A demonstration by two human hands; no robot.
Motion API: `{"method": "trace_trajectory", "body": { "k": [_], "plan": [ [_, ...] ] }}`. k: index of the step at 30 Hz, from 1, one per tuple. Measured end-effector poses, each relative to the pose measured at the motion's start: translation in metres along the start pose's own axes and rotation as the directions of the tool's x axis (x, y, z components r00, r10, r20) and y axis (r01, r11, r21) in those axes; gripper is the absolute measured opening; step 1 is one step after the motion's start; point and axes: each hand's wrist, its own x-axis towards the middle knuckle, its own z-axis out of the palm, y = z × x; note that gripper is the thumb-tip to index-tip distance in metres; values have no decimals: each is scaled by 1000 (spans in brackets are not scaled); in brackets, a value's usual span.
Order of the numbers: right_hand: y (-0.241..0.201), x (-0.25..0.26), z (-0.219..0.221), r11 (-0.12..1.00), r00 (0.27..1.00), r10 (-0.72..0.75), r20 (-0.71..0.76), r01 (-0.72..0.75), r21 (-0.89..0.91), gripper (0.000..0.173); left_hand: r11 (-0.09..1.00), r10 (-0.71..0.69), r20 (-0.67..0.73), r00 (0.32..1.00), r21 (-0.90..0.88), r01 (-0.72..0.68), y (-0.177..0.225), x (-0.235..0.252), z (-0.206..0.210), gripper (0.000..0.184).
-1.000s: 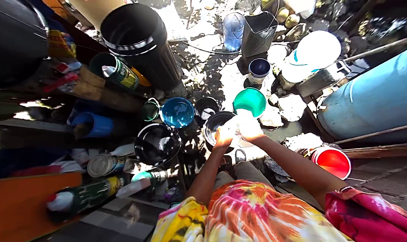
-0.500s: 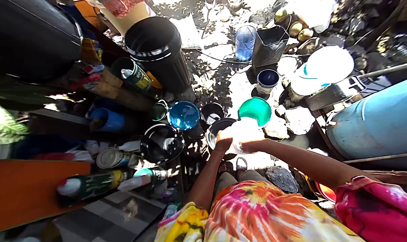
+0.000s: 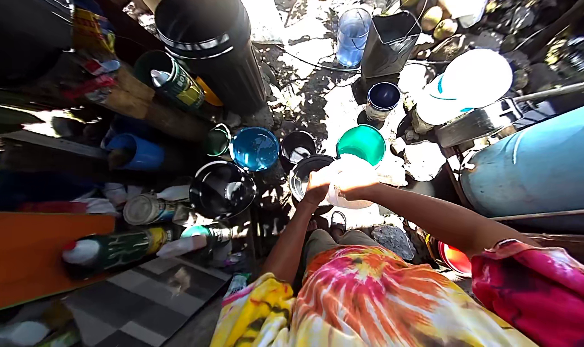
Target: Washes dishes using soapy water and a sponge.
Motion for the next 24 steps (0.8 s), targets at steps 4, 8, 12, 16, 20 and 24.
{"method": "trace_trajectory", "body": {
  "k": [4,8,12,16,20,24],
  "plan": [
    [15,-2,13,989,984,-55,168,30,148,29,998,15,-30,999,65,-13,-17,1,3,18],
    [25,-32,-5,969,991,79,-105,-51,243,21,994,-82,40,996,79,78,-14,-12,-8,22],
    [21,-27,-9,992,923,-106,-369,73,-102,30,995,-100,67,993,35,98,-6,-13,-2,28],
    [-2,-25,4,998,996,-2,-90,8,62,26,992,111,-30,993,-49,-112,-29,-13,11,24],
    [11,-23,13,931,975,89,204,-154,331,28,999,48,-61,997,-1,-48,-21,-18,14,22],
    [9,-47,10,575,962,255,99,-234,784,12,999,8,-178,984,-35,-14,-30,-20,25,26]
  ]
}}
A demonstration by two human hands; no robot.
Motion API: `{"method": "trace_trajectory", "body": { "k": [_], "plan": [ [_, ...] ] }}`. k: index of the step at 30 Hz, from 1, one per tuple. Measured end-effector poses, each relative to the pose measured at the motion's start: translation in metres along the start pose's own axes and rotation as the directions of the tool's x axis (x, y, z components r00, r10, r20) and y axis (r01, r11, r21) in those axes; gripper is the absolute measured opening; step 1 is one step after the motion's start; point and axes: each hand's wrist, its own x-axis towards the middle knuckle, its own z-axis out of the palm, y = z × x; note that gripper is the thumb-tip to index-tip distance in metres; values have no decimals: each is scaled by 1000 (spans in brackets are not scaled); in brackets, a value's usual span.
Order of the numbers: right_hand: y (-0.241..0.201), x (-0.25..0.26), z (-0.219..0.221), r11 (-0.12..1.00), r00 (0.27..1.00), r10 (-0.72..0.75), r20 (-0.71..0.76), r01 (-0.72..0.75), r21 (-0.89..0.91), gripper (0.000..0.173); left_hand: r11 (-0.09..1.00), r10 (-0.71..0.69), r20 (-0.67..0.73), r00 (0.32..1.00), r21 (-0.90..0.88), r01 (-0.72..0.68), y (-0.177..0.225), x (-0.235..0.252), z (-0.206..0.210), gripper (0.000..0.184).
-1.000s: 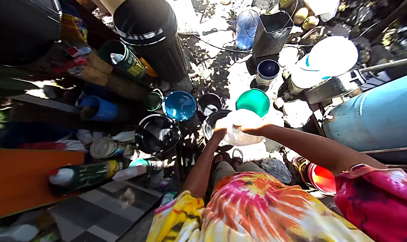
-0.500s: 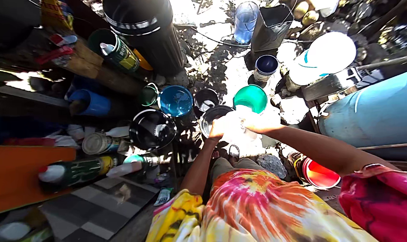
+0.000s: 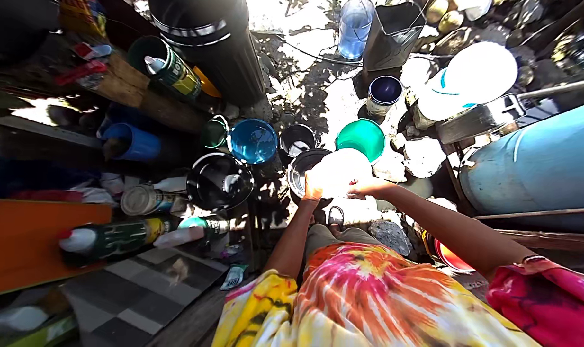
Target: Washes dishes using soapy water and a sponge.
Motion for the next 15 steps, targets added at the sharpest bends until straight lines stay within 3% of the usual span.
{"method": "trace_trajectory", "body": {
  "k": [2,4,6,8,9,10,11,12,13,15],
  "plan": [
    [-1,1,6,977,984,-122,-130,143,160,12,995,-93,2,996,-38,93,0,-1,11,32],
    [-10,0,17,971,954,-239,-182,237,-32,26,996,-88,0,996,-13,88,-1,-2,23,31],
    [-25,-13,24,959,961,-226,-160,191,-210,35,970,-229,96,969,111,218,7,-4,21,33],
    [-29,-25,22,959,978,-169,-120,136,-247,37,863,-466,240,851,335,378,27,-4,13,34],
    [-28,-29,20,968,987,-132,-93,108,-226,42,808,-563,309,766,399,433,37,-1,9,36],
    [-25,-29,19,973,987,-132,-87,112,-201,43,790,-597,331,731,401,464,47,1,9,37],
    [-22,-28,19,973,984,-152,-96,131,-191,43,884,-450,249,858,261,388,34,-5,17,33],
    [-20,-26,20,964,974,-191,-120,163,-209,39,976,-213,84,973,68,208,15,-7,29,30],
    [-20,-25,21,950,966,-224,-128,188,-248,38,995,-89,-20,996,-40,88,3,-3,37,29],
    [-14,-24,17,931,961,-261,-95,225,-286,35,999,-47,-63,997,-4,47,-2,4,37,28]
  ]
}}
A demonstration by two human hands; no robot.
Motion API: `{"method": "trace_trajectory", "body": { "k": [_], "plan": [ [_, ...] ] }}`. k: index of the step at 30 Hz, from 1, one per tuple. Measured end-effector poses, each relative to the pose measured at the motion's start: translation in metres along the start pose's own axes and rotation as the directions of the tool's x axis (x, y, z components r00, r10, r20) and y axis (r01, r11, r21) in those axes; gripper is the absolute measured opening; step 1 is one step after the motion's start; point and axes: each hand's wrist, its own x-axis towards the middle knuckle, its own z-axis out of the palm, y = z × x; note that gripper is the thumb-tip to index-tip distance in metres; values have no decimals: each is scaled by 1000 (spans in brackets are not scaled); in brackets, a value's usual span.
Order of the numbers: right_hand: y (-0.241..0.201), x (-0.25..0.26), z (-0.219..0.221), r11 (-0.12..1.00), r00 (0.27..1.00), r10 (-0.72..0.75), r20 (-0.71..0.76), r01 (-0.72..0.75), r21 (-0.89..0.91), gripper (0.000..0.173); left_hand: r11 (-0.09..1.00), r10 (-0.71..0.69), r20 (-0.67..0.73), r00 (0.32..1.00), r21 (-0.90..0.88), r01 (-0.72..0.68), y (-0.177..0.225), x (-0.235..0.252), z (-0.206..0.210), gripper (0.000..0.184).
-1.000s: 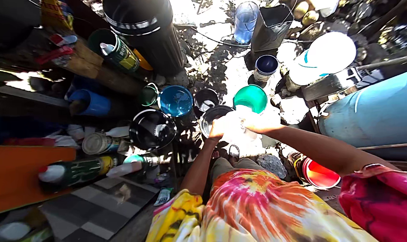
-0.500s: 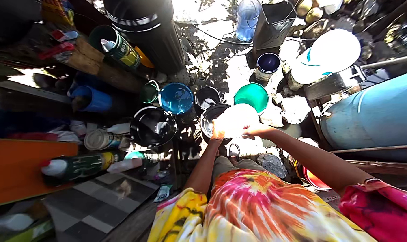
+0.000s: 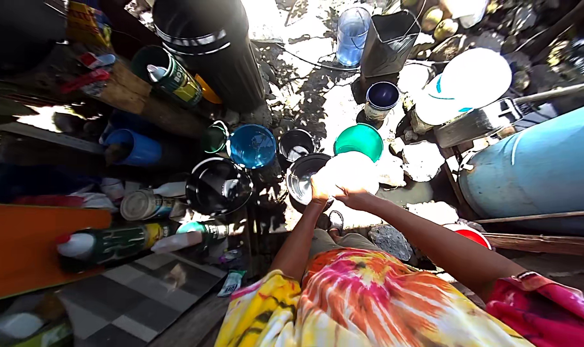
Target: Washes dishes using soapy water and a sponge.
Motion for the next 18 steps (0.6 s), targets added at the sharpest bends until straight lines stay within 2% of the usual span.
{"method": "trace_trajectory", "body": {
  "k": [1,3,6,9,11,13,15,17,18],
  "plan": [
    [4,-2,-3,1000,1000,-1,31,1,21,34,997,-70,59,996,49,67,0,-1,-5,32],
    [8,-4,-6,999,997,6,71,-10,53,38,988,-95,42,995,128,89,-13,0,-5,32],
    [1,2,-8,1000,993,10,120,-12,13,41,950,-249,179,952,236,204,12,-4,-15,40],
    [5,19,3,988,994,-56,95,69,-138,39,959,-159,180,971,263,108,-3,-1,-14,38],
    [-4,20,6,979,993,21,113,3,-204,40,982,-87,109,990,177,67,-11,1,-6,35],
    [-15,16,1,980,992,93,85,-76,-183,39,996,-70,24,997,61,68,-1,2,-3,32],
    [-12,6,-5,984,993,110,44,-102,-143,34,994,-106,-9,994,20,106,6,0,-7,37],
    [-6,1,-12,973,985,148,85,-130,-192,32,993,-112,-60,992,22,114,5,2,-12,35],
    [-1,2,-13,967,979,167,117,-139,-216,31,997,-62,-85,994,44,66,3,4,-12,32]
  ]
}}
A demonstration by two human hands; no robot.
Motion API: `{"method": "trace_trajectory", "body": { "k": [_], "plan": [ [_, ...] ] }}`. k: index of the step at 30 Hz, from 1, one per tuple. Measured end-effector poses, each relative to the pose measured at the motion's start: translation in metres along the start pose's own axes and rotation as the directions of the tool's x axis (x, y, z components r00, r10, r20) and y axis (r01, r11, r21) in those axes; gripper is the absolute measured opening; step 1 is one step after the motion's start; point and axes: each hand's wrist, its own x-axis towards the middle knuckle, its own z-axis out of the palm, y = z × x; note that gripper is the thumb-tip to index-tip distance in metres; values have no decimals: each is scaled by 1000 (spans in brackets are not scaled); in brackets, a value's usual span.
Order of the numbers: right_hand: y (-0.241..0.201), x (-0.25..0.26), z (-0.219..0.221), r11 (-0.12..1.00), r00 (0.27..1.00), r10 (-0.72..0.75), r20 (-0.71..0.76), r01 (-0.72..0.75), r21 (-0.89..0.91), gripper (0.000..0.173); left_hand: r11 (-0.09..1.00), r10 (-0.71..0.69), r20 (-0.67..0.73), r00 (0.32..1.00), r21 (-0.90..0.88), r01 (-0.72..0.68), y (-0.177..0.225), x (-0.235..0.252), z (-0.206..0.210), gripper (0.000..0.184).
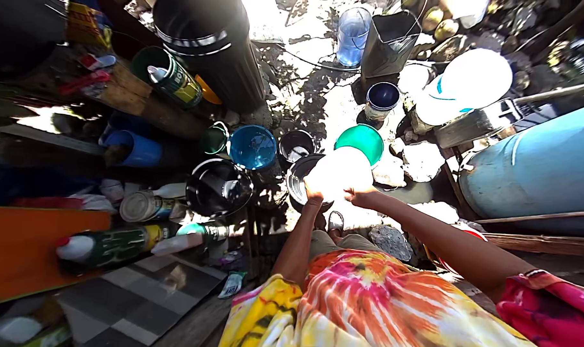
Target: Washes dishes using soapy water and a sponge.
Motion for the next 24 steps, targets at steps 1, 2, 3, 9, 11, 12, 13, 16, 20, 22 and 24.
{"method": "trace_trajectory", "body": {
  "k": [1,2,3,9,11,12,13,16,20,22,24],
  "plan": [
    [4,4,1,1000,999,14,37,-14,4,31,1000,14,28,999,0,-14,4,-2,-1,32],
    [6,8,3,999,998,27,62,-30,37,32,1000,12,71,997,0,-12,7,-6,0,34],
    [7,14,4,994,998,32,57,-38,103,33,1000,-27,146,989,-5,28,11,-10,-1,39],
    [2,38,13,601,945,198,-260,92,794,23,992,104,195,975,-90,-88,-6,-13,10,27],
    [3,33,20,741,967,152,-204,25,671,26,986,164,146,976,-53,-157,-7,-10,10,25],
    [0,30,21,815,976,105,-193,27,579,21,991,136,148,980,-35,-132,-5,-8,7,27],
    [-4,27,22,871,981,74,-181,24,490,19,996,88,144,986,-40,-83,-6,-7,5,31],
    [-10,20,25,888,960,87,-265,46,458,25,972,173,2,985,-164,-171,-14,-2,11,32],
    [14,38,28,778,985,78,-151,34,627,27,846,368,-12,930,-409,-340,-16,-3,18,35],
    [25,42,27,765,992,104,-73,-32,644,20,789,440,44,897,-496,-363,-7,-4,20,53],
    [34,44,22,758,989,136,-54,-69,648,21,790,448,91,890,-507,-345,6,-4,23,61]
  ]
}}
